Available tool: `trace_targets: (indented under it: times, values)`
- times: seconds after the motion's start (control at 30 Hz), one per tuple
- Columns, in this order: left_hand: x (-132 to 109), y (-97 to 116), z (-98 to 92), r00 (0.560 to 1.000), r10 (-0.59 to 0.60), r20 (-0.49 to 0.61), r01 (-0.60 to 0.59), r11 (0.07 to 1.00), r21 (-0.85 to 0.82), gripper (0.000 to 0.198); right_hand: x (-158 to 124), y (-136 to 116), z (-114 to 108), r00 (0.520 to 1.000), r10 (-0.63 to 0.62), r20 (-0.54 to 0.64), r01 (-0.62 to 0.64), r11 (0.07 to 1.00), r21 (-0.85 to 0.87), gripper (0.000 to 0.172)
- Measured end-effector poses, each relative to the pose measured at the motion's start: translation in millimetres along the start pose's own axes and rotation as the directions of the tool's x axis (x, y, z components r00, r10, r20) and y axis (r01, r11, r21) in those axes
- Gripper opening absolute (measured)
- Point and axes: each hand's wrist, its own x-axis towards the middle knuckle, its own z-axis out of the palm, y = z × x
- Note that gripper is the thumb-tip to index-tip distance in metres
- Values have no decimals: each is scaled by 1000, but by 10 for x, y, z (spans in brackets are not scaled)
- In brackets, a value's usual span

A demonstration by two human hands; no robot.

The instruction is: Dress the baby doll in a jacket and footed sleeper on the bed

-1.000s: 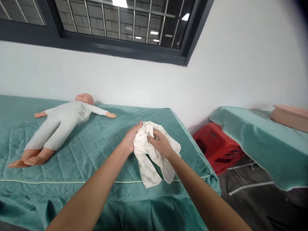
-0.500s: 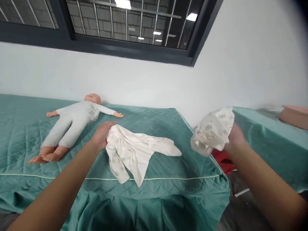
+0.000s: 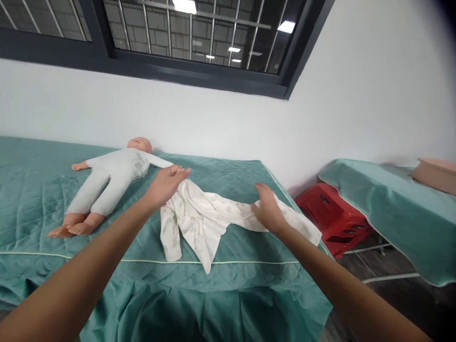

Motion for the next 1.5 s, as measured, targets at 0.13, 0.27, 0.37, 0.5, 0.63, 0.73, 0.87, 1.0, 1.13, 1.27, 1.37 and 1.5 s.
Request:
trace_targets:
  times: [0.13, 0.27, 0.37, 0.5, 0.63, 0.73, 0.87, 1.0, 1.13, 1.27, 1.37, 1.5]
  values:
    - [-65, 439, -55, 970, 204, 132, -214, 974, 68, 46, 215, -864, 2, 928, -290, 233, 202, 919, 340, 61]
    - [-153, 908, -179, 915, 362, 177, -393, 900, 188, 46, 526, -1461, -212, 857, -412, 311, 285, 880, 381, 29]
    - [-169, 1137, -355, 884, 459, 92, -459, 812, 360, 45, 743, -1575, -431, 869, -439, 229, 377, 887, 268, 24]
    - [-127, 1201, -560, 868, 497, -15, -378, 679, 629, 39, 844, -1445, -607, 850, -483, 213, 465, 876, 130, 31]
    - [-143, 1067, -621, 917, 397, 37, -241, 479, 844, 37, 674, -1204, -586, 900, -371, 226, 352, 928, 121, 29]
    - [-230, 940, -646, 941, 327, 90, -215, 368, 905, 37, 485, -1054, -618, 932, -283, 227, 246, 953, 179, 30]
    - [-289, 843, -719, 945, 323, 43, -185, 425, 886, 35, 335, -941, -856, 977, -176, 118, 152, 969, 193, 30]
    - [-97, 710, -696, 953, 301, 30, -177, 474, 863, 33, 372, -795, -1008, 997, -74, 35, 67, 982, 177, 32]
    - [261, 382, -430, 969, 226, 98, -199, 488, 850, 32, 541, -622, -731, 984, -39, 175, 20, 994, 106, 35]
    - [331, -16, 151, 967, 222, 126, -216, 446, 869, 27, 536, -683, -97, 994, -7, 107, 37, 958, -283, 49]
    - [46, -335, 681, 974, 138, 180, -227, 593, 773, 28, 318, -814, 446, 970, -156, 186, 203, 941, -270, 49]
    - [-337, -726, 1085, 978, 4, 206, -148, 707, 691, 27, 97, -849, 968, 969, 0, 247, 61, 969, -240, 42]
